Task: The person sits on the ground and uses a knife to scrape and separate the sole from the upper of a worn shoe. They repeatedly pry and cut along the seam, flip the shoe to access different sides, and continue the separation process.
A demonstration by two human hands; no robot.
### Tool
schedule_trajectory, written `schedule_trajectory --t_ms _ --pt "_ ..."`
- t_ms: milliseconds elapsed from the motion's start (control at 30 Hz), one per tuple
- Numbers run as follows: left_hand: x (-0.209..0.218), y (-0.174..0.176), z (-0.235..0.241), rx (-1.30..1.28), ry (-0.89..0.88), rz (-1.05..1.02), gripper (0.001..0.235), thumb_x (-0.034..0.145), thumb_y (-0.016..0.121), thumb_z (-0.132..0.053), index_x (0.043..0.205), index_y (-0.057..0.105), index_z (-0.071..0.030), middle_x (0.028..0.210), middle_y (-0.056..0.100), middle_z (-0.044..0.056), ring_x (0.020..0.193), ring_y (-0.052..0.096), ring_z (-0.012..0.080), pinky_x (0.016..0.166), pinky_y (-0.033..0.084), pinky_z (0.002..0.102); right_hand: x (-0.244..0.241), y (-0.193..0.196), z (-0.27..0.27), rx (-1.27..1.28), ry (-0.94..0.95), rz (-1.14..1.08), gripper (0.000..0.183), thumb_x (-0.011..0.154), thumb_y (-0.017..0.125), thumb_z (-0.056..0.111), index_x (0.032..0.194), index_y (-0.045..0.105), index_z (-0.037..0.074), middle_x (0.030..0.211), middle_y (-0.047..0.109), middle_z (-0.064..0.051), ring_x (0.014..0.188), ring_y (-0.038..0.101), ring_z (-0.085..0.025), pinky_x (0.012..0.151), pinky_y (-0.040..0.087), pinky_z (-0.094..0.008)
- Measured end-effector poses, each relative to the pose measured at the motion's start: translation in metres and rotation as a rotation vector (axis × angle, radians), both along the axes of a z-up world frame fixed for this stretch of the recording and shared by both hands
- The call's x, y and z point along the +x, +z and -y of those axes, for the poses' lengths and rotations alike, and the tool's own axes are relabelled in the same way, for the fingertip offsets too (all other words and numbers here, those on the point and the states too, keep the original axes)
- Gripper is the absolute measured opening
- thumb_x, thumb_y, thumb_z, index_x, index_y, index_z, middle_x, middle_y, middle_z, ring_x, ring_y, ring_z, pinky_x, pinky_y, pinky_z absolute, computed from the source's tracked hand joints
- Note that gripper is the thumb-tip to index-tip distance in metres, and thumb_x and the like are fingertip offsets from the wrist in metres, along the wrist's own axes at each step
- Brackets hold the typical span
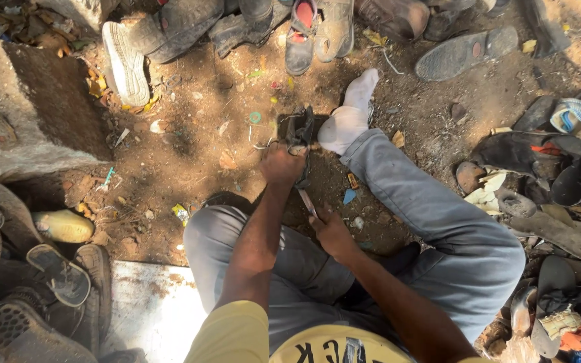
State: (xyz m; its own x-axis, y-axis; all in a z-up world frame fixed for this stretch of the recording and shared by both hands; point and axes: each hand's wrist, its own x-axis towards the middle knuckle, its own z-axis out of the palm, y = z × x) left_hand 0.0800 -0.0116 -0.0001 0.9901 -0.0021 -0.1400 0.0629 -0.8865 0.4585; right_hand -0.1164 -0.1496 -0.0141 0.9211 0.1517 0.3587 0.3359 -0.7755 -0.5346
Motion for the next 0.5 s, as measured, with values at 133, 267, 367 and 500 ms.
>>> schedule_trajectory --t_ms 133,267,367,500 --pt "-0.003 -0.013 0.003 -0.021 0.057 0.059 0.069 0.083 0.075 -0.062 0.115 0.071 0.0 0.117 0.069 0.02 0.106 0.069 0.0365 0.088 0.056 0.052 0.034 0.031 -0.005 0.712 -0.37 -1.118 0.04 0.105 0.059 0.03 0.123 0.069 -0.004 0.073 0.061 -0.014 0.065 0.049 -0.026 0.067 0.042 -0.052" --pt "0.002 -0.025 0.005 0.003 0.068 0.039 0.064 0.082 0.074 -0.051 0.125 0.07 -0.003 0.117 0.07 0.017 0.105 0.072 0.0338 0.089 0.057 0.051 0.04 0.034 -0.022 0.388 -0.293 -0.728 0.031 0.103 0.063 0.026 0.106 0.071 -0.004 0.072 0.06 -0.02 0.063 0.052 -0.026 0.071 0.047 -0.051" --pt "-0.002 -0.024 0.008 -0.017 0.116 0.136 0.07 0.081 0.076 -0.058 0.122 0.069 -0.002 0.114 0.07 0.02 0.103 0.07 0.0377 0.087 0.056 0.054 0.008 0.039 -0.029 0.299 -0.209 -0.578 0.027 0.101 0.062 0.018 0.091 0.068 -0.006 0.07 0.061 -0.023 0.064 0.06 -0.032 0.1 0.038 -0.052" --pt "-0.002 -0.023 0.013 0.069 0.099 -0.04 0.06 0.084 0.068 -0.046 0.125 0.066 -0.002 0.112 0.068 0.018 0.1 0.071 0.0349 0.08 0.057 0.053 0.022 0.049 -0.031 0.431 -0.358 -0.889 0.027 0.1 0.058 0.023 0.098 0.068 -0.001 0.076 0.067 -0.027 0.073 0.066 -0.042 0.078 0.052 -0.054"
